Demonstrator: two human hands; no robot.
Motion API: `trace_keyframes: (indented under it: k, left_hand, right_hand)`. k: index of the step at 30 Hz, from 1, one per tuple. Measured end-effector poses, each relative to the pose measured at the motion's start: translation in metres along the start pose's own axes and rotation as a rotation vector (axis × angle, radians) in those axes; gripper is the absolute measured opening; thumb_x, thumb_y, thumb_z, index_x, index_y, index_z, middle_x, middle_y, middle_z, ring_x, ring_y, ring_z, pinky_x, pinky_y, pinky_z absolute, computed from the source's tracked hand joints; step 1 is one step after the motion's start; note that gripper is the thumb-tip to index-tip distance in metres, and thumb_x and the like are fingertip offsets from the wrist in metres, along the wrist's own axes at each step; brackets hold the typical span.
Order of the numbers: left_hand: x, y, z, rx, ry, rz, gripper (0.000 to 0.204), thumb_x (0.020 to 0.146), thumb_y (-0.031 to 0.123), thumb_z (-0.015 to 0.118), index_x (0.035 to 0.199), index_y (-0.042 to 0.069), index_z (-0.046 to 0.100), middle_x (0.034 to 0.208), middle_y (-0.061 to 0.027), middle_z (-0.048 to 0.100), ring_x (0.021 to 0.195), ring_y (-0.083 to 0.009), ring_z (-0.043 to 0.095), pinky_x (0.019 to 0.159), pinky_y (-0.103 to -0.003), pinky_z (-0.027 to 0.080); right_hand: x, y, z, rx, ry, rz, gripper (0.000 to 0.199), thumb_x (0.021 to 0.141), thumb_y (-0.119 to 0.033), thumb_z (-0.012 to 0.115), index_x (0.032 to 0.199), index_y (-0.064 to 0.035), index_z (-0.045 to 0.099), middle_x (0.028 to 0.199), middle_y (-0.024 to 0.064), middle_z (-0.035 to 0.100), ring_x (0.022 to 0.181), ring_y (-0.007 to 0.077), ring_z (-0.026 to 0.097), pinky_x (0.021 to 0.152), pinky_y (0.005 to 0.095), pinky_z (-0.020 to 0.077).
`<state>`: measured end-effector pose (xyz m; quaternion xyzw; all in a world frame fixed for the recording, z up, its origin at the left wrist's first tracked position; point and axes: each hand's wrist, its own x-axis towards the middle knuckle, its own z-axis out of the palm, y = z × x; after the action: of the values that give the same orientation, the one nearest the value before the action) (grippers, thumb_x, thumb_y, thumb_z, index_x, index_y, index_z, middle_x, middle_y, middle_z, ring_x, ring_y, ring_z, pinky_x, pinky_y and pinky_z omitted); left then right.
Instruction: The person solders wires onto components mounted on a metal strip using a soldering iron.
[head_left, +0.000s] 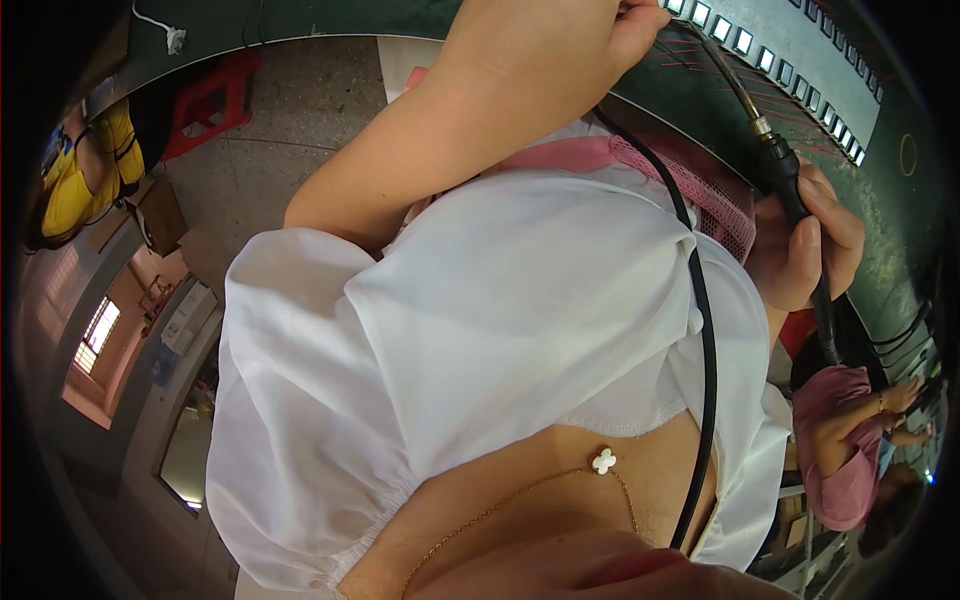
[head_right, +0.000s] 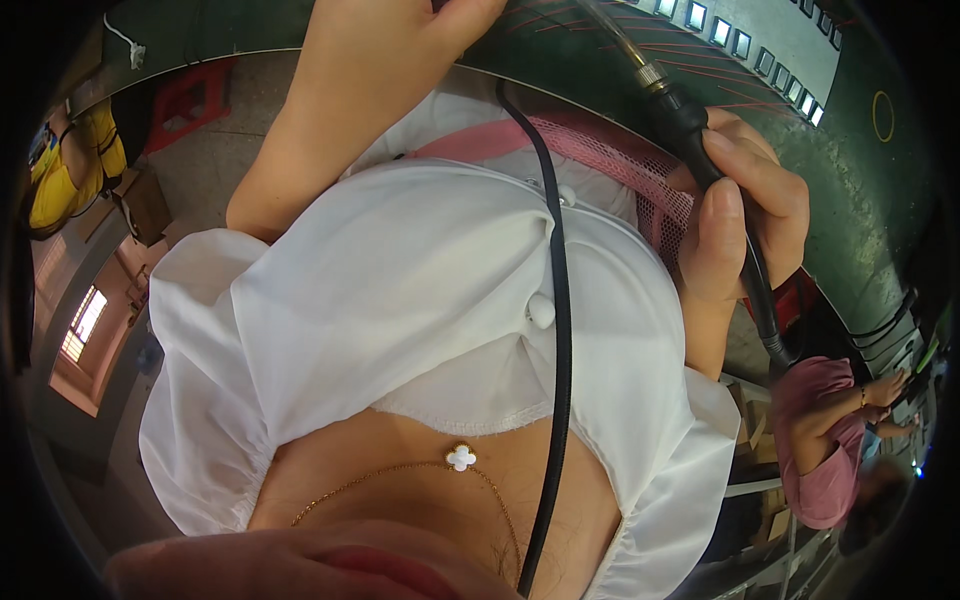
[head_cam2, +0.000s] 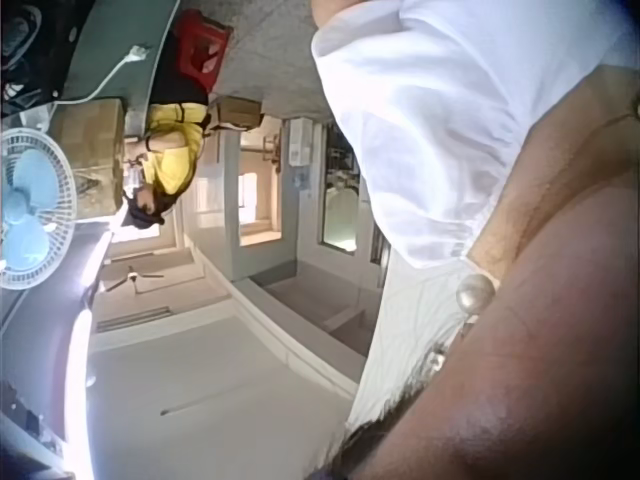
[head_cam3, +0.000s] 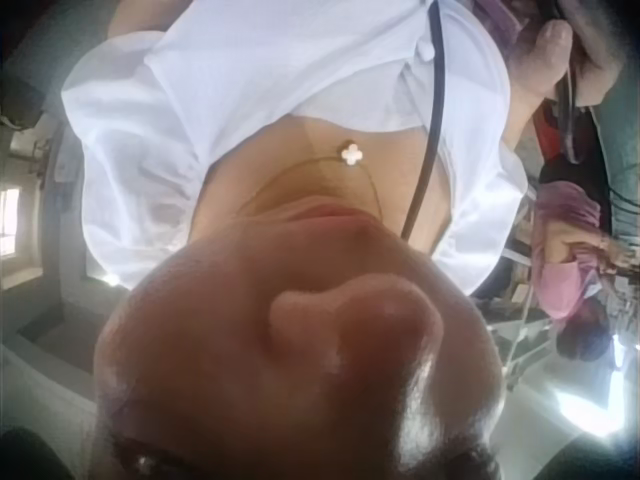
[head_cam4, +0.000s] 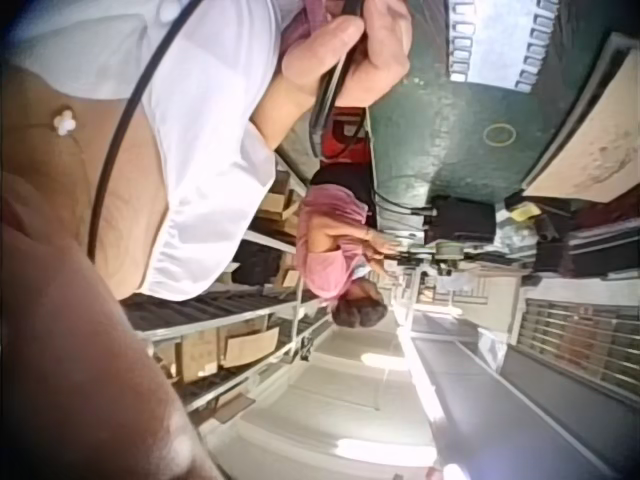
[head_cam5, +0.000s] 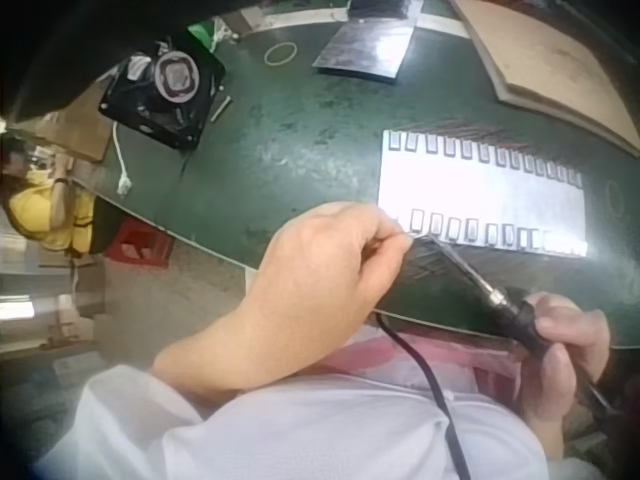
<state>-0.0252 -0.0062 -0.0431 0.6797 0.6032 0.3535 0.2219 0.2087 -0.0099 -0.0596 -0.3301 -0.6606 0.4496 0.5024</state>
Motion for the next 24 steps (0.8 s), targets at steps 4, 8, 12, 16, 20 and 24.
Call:
trace_keyframes:
  k: [4,8,12,16,20,24]
  left_hand:
    - [0.0008,0.0012,-0.0007,-0.002,-0.004,-0.026,0.01,0.075,0.008,0.061,0.07,0.0,0.058,0.068,-0.0151,0.058,0.066,-0.0318,0.056,0.06,-0.038,0.044]
    - [0.0007,0.0017,0.0005,0.008,0.005,-0.004,0.011,0.075,0.008,0.06,0.07,0.0,0.057,0.068,-0.0152,0.058,0.065,-0.0319,0.056,0.06,-0.038,0.044]
    - [0.0002,0.0014,0.0024,0.006,0.01,-0.006,0.011,0.076,0.009,0.06,0.07,0.0,0.057,0.068,-0.0155,0.058,0.066,-0.0321,0.056,0.06,-0.038,0.044]
    - [-0.0002,0.0012,0.0026,0.005,0.012,-0.01,0.011,0.076,0.009,0.06,0.07,0.0,0.057,0.068,-0.0157,0.058,0.066,-0.0321,0.056,0.06,-0.039,0.044]
    - [-0.0019,-0.0009,0.0027,0.024,0.027,0.013,0.011,0.076,0.009,0.06,0.07,0.0,0.057,0.069,-0.0156,0.058,0.066,-0.0321,0.056,0.06,-0.039,0.044]
    - [0.0009,0.0027,0.0025,0.017,0.014,-0.017,0.011,0.076,0.01,0.06,0.071,0.0,0.058,0.069,-0.0156,0.058,0.066,-0.0323,0.057,0.061,-0.039,0.045]
  right_hand:
    - [0.0013,-0.0002,0.0,0.055,0.027,-0.006,0.026,0.084,-0.018,0.05,0.096,0.0059,0.051,0.071,0.0208,0.058,0.061,0.0211,0.055,0.06,0.0304,0.0455]
    - [0.0011,-0.0018,-0.0021,0.166,0.029,0.025,0.025,0.085,-0.015,0.048,0.096,0.0072,0.05,0.06,0.0155,0.054,0.062,0.0232,0.056,0.067,0.0352,0.0468]
    - [0.0001,-0.0008,0.0001,0.084,0.035,-0.005,0.025,0.084,-0.015,0.048,0.096,0.0071,0.05,0.063,0.0175,0.055,0.061,0.0225,0.056,0.065,0.0336,0.0467]
    - [-0.0003,-0.0016,0.0011,0.028,0.043,0.02,0.026,0.083,-0.015,0.05,0.095,0.0072,0.051,0.071,0.0214,0.058,0.059,0.0201,0.055,0.058,0.0291,0.046]
    - [-0.0002,0.0022,0.0017,0.031,0.02,-0.01,0.025,0.082,-0.015,0.05,0.094,0.0073,0.051,0.075,0.0235,0.059,0.057,0.0187,0.055,0.055,0.0264,0.0452]
    - [0.0005,0.0027,-0.0078,0.075,0.053,0.0,0.026,0.082,-0.014,0.048,0.096,0.0076,0.05,0.073,0.0237,0.059,0.058,0.0198,0.055,0.056,0.0257,0.0462]
